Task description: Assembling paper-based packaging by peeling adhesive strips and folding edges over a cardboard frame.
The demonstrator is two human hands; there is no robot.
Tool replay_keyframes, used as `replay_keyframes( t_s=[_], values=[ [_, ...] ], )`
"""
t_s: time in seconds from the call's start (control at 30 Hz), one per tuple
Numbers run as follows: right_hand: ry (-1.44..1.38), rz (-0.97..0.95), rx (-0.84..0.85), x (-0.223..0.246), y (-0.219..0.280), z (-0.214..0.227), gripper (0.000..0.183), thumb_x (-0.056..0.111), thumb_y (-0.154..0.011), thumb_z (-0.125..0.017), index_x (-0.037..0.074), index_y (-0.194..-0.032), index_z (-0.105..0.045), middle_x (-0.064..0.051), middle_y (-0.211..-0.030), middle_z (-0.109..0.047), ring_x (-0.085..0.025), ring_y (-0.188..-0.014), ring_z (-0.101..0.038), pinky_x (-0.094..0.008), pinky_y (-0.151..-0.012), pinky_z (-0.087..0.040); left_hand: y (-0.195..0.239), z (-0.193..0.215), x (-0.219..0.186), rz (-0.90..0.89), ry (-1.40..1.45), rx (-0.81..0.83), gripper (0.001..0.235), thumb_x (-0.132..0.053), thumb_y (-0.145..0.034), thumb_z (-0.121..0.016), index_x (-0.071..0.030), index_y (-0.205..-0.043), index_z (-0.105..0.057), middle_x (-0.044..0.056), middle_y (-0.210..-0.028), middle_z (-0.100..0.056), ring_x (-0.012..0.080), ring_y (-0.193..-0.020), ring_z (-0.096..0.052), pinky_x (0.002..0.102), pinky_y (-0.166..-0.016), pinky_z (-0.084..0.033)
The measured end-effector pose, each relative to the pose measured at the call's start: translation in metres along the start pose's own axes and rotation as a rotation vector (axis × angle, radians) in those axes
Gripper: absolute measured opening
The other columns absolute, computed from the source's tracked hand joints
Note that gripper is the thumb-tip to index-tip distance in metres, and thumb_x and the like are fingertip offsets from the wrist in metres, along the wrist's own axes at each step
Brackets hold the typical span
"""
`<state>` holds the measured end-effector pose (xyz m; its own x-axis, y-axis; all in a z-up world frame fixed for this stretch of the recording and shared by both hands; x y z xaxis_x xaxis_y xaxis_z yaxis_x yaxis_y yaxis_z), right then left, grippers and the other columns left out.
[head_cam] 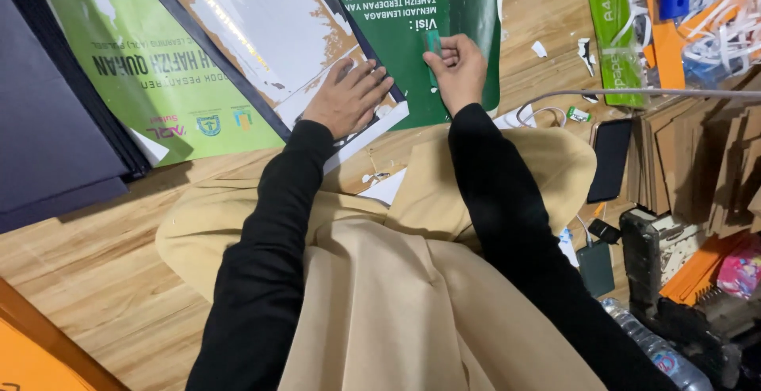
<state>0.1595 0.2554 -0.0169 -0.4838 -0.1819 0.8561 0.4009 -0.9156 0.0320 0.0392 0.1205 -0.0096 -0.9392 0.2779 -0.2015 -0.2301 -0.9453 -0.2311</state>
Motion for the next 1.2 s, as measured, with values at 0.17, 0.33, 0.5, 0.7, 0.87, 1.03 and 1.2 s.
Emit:
replay_keyframes(
  t_s=[0.17, 0.33, 0.5, 0.7, 0.87, 1.03, 1.2],
  values=[
    [0.064, 0.115, 0.072, 0.033, -0.021, -0.039, 0.024, -0.004, -0.066, -0.071, 0.002, -0.086, -0.06, -0.003, -0.08, -0.055, -0.008, -0.062, -0.053, -0.019, -0.058, -0.05, 0.0, 0.002, -0.002, -0.021, -0.019, -0.018, 0.052, -0.027, -0.076, -0.054, -0.011, -0.126, -0.046, 0.005, -0.126, -0.048, 0.0204, -0.122, -0.04, 0.041, -0.102, -0.027],
    [0.34, 0.451, 0.152, 0.07, -0.025, -0.093, 0.022, 0.003, -0.064, -0.07, 0.006, -0.082, -0.057, -0.003, -0.077, -0.052, -0.02, -0.062, -0.054, -0.031, -0.059, -0.046, 0.001, 0.002, -0.001, -0.039, -0.073, -0.068, 0.045, -0.029, -0.076, -0.056, -0.01, -0.116, -0.05, 0.005, -0.114, -0.051, 0.0215, -0.11, -0.045, 0.039, -0.1, -0.03],
    [0.405, 0.468, 0.19, 0.078, -0.019, -0.093, 0.022, 0.007, -0.066, -0.069, 0.006, -0.083, -0.055, -0.006, -0.079, -0.053, -0.026, -0.064, -0.055, -0.036, -0.06, -0.046, 0.003, 0.026, 0.009, 0.094, 0.075, -0.159, 0.028, -0.021, -0.078, -0.055, -0.011, -0.105, -0.052, 0.004, -0.104, -0.052, 0.0197, -0.102, -0.048, 0.038, -0.096, -0.032],
    [0.428, 0.433, 0.234, 0.078, -0.021, -0.094, 0.022, 0.006, -0.067, -0.07, 0.005, -0.083, -0.056, -0.005, -0.077, -0.052, -0.023, -0.062, -0.052, -0.034, -0.059, -0.044, -0.001, -0.005, 0.098, 0.34, 0.164, -0.008, 0.058, -0.009, -0.082, -0.054, -0.013, -0.137, -0.035, 0.007, -0.144, -0.031, 0.0272, -0.131, -0.02, 0.052, -0.106, -0.003],
    [0.425, 0.427, 0.243, 0.081, -0.017, -0.091, 0.022, 0.005, -0.067, -0.069, 0.004, -0.085, -0.057, -0.004, -0.079, -0.052, -0.022, -0.065, -0.053, -0.031, -0.06, -0.045, 0.003, -0.016, 0.11, 0.246, -0.293, -0.023, 0.057, -0.032, -0.083, -0.035, -0.024, -0.14, -0.037, -0.007, -0.146, -0.032, 0.0183, -0.137, -0.016, 0.045, -0.113, 0.004],
    [0.497, 0.474, 0.36, 0.077, 0.007, -0.091, 0.021, 0.013, -0.073, -0.064, 0.003, -0.091, -0.058, -0.008, -0.083, -0.052, -0.026, -0.072, -0.053, -0.034, -0.064, -0.044, 0.004, -0.019, 0.115, 0.274, -0.367, -0.004, 0.059, -0.039, -0.082, -0.039, -0.022, -0.139, -0.036, -0.009, -0.144, -0.033, 0.0161, -0.135, -0.018, 0.045, -0.113, 0.004],
    [0.327, 0.365, 0.353, 0.084, -0.03, -0.086, 0.019, 0.006, -0.065, -0.073, 0.002, -0.078, -0.06, -0.003, -0.068, -0.05, -0.015, -0.053, -0.044, -0.026, -0.051, -0.038, 0.002, -0.018, 0.118, 0.283, -0.299, -0.018, 0.059, -0.037, -0.081, -0.042, -0.021, -0.138, -0.039, -0.006, -0.142, -0.037, 0.0174, -0.133, -0.021, 0.044, -0.113, 0.002]
  ],
)
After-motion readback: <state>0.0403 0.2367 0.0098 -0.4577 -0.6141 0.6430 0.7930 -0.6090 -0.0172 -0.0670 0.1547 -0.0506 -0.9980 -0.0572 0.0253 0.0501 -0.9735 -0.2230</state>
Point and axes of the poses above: each hand's wrist, its own y-axis away from the middle knuckle, its own z-axis out of the back of the hand, x = y × z, the point moved 8 cm from there along -y, towards the middle knuckle
